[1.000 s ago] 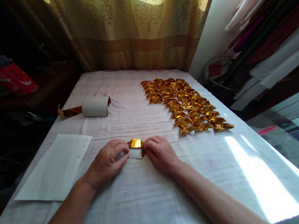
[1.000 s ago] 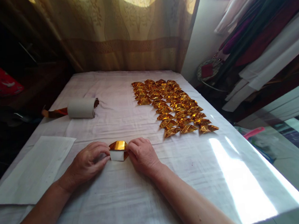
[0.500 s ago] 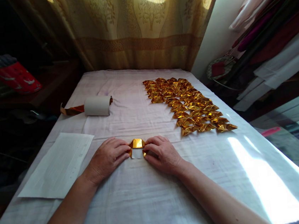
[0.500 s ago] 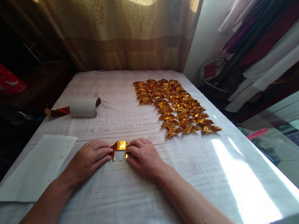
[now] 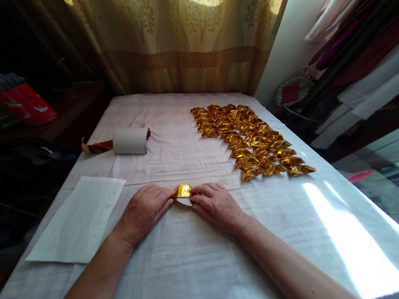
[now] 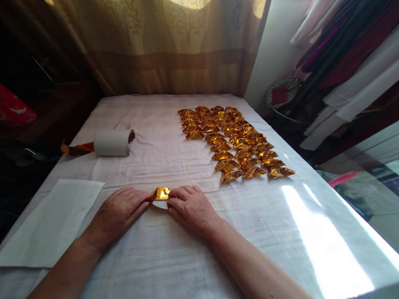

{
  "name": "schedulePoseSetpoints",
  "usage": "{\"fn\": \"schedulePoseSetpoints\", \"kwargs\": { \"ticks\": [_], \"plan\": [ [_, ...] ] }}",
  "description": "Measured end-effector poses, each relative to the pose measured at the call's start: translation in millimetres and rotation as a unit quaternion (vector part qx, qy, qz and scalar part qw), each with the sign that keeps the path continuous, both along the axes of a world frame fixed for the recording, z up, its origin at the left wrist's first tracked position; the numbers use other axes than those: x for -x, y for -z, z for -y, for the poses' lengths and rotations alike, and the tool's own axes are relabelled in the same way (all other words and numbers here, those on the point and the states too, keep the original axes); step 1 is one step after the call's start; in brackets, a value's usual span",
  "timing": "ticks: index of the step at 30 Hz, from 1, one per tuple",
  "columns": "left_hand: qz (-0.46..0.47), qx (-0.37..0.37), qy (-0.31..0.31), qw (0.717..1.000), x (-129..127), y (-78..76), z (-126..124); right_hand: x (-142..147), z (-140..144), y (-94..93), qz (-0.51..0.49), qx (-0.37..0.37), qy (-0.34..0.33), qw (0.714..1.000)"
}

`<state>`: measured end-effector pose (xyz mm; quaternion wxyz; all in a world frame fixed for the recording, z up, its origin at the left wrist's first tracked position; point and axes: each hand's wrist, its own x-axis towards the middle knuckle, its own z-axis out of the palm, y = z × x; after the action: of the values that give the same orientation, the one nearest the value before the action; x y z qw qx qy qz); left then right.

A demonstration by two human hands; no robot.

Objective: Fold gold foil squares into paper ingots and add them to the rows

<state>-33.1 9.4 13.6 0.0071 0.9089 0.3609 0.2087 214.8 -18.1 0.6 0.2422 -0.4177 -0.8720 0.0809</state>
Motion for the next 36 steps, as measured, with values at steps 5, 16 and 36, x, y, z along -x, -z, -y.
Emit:
{"fn": "schedulePoseSetpoints", "kwargs": {
  "ticks": [5, 16, 36],
  "plan": [
    [0.009, -0.002, 0.008, 1.000, -2, -1.0, 2, -1, -1, 3.6, -0.024, -0.001, 0.006, 1.000],
    [0.033, 0.047, -0.097, 0.994, -17, 9.2, 3, 7, -10, 9.4, -0.038, 0.051, 0.129, 0.990],
    [0.015, 0.093, -0.187, 0.978, -33, 10.4, 3, 25, -14, 1.1, 0.088, 0.085, 0.253, 0.960]
  ]
}}
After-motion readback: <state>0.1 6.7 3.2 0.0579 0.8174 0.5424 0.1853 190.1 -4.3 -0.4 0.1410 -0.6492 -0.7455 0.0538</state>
